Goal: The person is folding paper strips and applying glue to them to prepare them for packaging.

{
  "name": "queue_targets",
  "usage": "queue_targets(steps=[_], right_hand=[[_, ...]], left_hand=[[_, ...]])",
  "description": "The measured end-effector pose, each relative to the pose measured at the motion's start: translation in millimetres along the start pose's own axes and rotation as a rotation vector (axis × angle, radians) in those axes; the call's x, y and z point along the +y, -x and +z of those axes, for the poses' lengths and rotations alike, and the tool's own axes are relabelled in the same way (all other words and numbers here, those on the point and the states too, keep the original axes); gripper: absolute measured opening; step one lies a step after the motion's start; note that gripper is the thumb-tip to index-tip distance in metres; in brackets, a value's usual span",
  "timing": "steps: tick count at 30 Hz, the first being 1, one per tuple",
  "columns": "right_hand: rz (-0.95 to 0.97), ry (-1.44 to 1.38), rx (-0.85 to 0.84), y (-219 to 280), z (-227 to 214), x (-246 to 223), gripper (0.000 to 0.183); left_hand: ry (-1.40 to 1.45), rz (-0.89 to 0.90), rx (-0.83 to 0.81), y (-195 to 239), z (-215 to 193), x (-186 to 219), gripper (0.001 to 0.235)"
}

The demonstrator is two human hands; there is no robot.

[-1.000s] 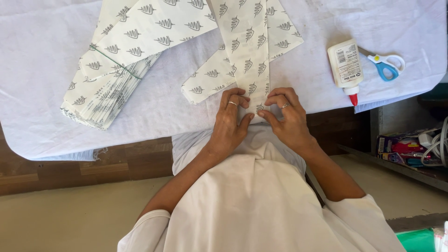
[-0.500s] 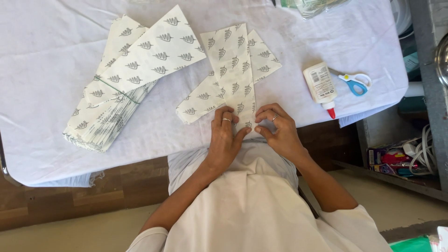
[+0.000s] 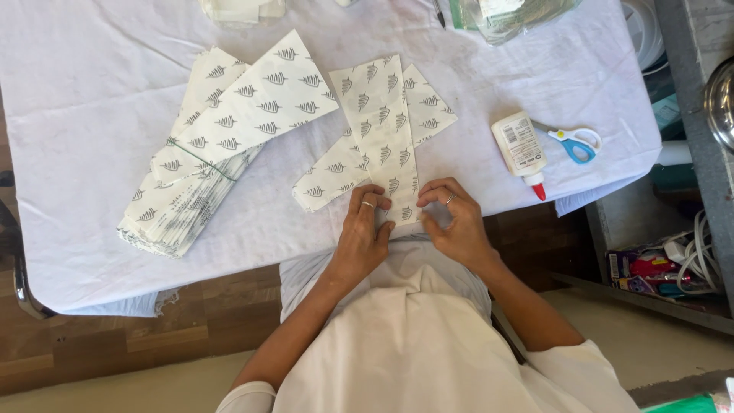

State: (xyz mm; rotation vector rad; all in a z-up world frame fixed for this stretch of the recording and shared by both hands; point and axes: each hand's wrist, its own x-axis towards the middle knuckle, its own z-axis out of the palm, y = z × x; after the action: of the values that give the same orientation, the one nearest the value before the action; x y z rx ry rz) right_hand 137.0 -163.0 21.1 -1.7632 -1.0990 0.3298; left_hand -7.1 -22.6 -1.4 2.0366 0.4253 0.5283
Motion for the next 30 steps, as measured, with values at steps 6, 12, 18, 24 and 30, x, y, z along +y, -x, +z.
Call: queue_targets(steps=[6,12,18,24,30], right_hand=[[0.005,-0.01,-0.036,-0.6,-5.1,-5.4,0.02],[-0.331,0.225,-0.036,9.8,9.2,-17.0,0.041],[-0.478,0.523,-0.059,12.8,-2.9,-7.2,0.033],[-0.285,0.45,0.35,-5.9,-127.6,-20.1,0.022],[0.26,-0.144,0.838,-34.7,-205.6,29.5,0.018]], left_hand=[[-0.019,0.015,-0.005,1.1,-0.5,0.3,0.028],[-0.176,0.261,0.157,9.9,6.3,5.0,0.018],[-0.281,0.594,0.362,-34.3,-17.6,27.9,0.016],[-0.224,0.739,0.306,-179.5,-32.5,51.8,0.01],[-0.602,0.891,0.061,-356.6,32.8,10.0,0.055]])
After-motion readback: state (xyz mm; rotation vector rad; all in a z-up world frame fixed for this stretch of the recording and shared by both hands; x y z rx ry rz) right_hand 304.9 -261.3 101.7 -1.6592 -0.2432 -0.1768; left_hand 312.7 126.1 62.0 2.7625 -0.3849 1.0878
